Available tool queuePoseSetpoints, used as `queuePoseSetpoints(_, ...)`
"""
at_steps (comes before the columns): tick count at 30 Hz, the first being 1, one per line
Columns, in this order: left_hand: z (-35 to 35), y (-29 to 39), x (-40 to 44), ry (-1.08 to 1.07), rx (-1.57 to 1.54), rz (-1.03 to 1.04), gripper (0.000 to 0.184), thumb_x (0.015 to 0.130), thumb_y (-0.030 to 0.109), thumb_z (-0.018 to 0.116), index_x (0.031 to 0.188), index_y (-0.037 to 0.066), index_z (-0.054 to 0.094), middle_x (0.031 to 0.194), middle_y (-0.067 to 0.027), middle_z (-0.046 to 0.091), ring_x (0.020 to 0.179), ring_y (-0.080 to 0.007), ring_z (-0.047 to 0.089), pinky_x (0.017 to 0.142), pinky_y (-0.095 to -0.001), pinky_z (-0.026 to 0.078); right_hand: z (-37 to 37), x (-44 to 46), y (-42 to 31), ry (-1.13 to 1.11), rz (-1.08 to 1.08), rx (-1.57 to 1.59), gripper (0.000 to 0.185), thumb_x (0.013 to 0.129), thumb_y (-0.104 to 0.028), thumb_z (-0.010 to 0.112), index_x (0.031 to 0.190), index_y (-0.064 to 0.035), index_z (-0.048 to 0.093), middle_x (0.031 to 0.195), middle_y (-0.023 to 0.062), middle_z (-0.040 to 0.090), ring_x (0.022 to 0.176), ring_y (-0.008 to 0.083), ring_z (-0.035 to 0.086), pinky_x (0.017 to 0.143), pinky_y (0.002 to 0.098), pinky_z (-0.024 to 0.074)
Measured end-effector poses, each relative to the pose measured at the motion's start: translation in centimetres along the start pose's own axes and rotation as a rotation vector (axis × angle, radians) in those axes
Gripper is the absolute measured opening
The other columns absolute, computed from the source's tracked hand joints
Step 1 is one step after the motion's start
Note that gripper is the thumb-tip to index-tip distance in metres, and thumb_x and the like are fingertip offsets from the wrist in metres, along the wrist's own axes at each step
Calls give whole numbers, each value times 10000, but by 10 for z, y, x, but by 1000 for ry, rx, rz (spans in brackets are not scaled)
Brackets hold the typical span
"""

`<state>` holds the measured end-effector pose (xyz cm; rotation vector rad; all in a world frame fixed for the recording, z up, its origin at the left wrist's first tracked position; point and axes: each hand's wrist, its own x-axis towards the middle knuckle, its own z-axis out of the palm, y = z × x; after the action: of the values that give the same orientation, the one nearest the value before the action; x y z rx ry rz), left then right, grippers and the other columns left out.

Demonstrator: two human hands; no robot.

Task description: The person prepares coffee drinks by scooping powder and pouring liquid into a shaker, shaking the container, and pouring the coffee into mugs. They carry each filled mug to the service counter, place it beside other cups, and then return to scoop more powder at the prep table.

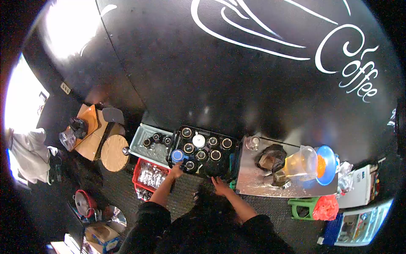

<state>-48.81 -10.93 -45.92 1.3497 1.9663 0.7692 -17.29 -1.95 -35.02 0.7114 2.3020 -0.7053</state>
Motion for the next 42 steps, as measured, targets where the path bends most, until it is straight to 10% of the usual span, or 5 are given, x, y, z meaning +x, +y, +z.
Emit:
queuePoseSetpoints(5, -13, 27, 5, -108, 17, 288, 695, 667, 139, 619, 1301, 9, 367, 1296, -228, 425, 1172, -391, 430, 1014, -396, 336, -8, -16, -9, 2, 54, -22, 969, 812, -289, 588, 1414, -191, -165, 1489, 186, -13, 1357, 357, 151, 1056, 509, 236)
queuePoseSetpoints(17, -35, 81, -5, -105, 389, -106, 605, 725, 168, 626, 1222, 31, 307, 996, -254, 579, 908, -395, 587, 773, -453, 465, 3, -19, 0, 62, 98, -55, 901, 833, -308, 588, 1436, -199, -73, 1472, 215, 96, 1337, 357, 215, 1030, 497, 290)
queuePoseSetpoints(24, -46, 147, 9, 30, -389, 146, 167, 736, 21, 633, 841, 47, 505, 646, -17, 517, 563, -86, 474, 504, -275, 364, -38, -41, 4, 358, -131, 528, 941, 803, -396, 624, 1438, -210, -46, 1456, 257, 101, 1333, 409, 176, 1070, 457, 227)
queuePoseSetpoints(33, -100, 335, -4, -415, -1138, -373, 68, 897, 102, 513, 928, 44, 530, 671, 16, 500, 479, -51, 384, 446, -196, 322, -124, -131, -23, 956, -598, 1040, 752, 767, -199, 700, 1388, -105, 287, 1408, 135, 299, 1273, 264, 330, 972, 362, 382)
queuePoseSetpoints(42, -46, 441, -20, -716, -1768, -583, 197, 906, 76, 490, 1025, -79, 511, 903, -137, 556, 451, -50, 367, 354, -147, 333, -140, -209, 78, 960, -322, 1152, 351, 923, -279, 491, 1128, -4, 567, 989, 71, 624, 908, 121, 554, 826, 265, 418)
